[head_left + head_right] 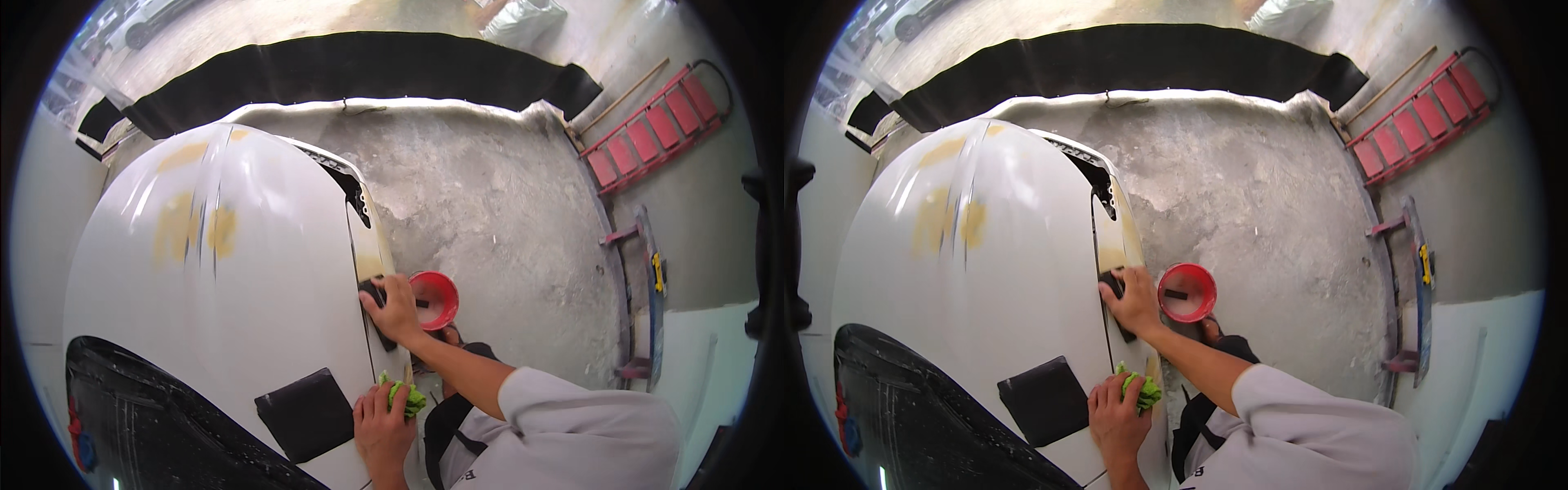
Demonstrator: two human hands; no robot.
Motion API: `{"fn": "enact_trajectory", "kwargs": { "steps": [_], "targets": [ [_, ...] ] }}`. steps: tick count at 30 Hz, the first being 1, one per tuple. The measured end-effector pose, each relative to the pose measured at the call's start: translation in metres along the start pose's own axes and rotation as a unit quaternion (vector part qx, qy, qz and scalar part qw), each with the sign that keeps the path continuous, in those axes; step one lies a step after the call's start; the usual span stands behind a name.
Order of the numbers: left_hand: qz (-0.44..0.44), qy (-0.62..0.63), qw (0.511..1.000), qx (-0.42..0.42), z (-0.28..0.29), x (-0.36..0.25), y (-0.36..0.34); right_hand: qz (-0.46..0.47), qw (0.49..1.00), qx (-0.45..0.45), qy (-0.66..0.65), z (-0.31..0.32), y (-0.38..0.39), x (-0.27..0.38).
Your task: The person sands the front hood of a white car using a sanding block and a green cloth. They repeatedly rub the surface, occasionally dipping the sanding block into a red bucket of water. The person switches between sanding and wiping the hood throughout the clip.
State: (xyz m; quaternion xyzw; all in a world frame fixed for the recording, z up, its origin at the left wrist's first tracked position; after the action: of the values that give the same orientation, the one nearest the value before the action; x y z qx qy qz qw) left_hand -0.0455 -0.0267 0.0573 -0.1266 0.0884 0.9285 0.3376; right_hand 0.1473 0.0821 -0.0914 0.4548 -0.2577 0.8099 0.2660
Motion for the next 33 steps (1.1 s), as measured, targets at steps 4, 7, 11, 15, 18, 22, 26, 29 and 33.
{"fn": "enact_trajectory", "kwargs": {
  "steps": [4, 7, 11, 15, 18, 22, 26, 29, 33],
  "targets": [
    [-0.004, -0.026, 1.0, 0.007, -0.002, -0.004, -0.002, -0.007, 1.0, -0.001, -0.02, 0.0, -0.014, -0.003],
    [-0.005, -0.046, 0.999, 0.013, -0.002, -0.007, -0.001, -0.03, 1.0, -0.002, -0.001, -0.001, -0.024, -0.001],
    [-0.003, -0.06, 0.998, 0.034, -0.001, -0.008, -0.001, -0.03, 0.999, 0.005, -0.012, 0.007, 0.009, 0.007],
    [-0.008, -0.085, 0.996, 0.023, -0.004, -0.008, -0.001, -0.053, 0.998, -0.021, 0.016, -0.005, -0.04, 0.001],
    [-0.011, -0.089, 0.996, 0.028, -0.006, -0.008, -0.002, -0.039, 0.999, 0.007, 0.005, 0.0, -0.021, -0.002],
    [-0.014, -0.092, 0.995, 0.021, -0.004, -0.008, -0.003, -0.04, 0.999, 0.0, -0.012, 0.002, -0.013, -0.002],
    [-0.011, -0.1, 0.994, 0.031, -0.003, -0.009, -0.002, -0.046, 0.999, 0.02, 0.021, -0.001, -0.022, -0.008],
    [-0.007, -0.09, 0.995, 0.029, -0.005, -0.01, -0.004, -0.01, 1.0, 0.021, 0.012, 0.004, -0.01, -0.008],
    [-0.01, -0.092, 0.996, 0.022, -0.005, -0.01, -0.004, -0.019, 1.0, -0.008, 0.011, 0.001, -0.025, -0.012]
  ]
}}
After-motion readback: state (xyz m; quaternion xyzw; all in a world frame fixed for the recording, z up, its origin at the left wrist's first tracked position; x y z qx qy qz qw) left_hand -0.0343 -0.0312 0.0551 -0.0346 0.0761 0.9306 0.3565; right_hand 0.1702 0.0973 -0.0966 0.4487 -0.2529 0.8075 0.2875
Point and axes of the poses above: each hand's wrist, its own y-axis away from the middle knuckle, its own z-axis out of the back of the hand, x = y × z, the point moved 1 cm from there along -y, towards the middle knuckle, and after that the axes turned 9 degrees about -y, right-handed, at the moved point
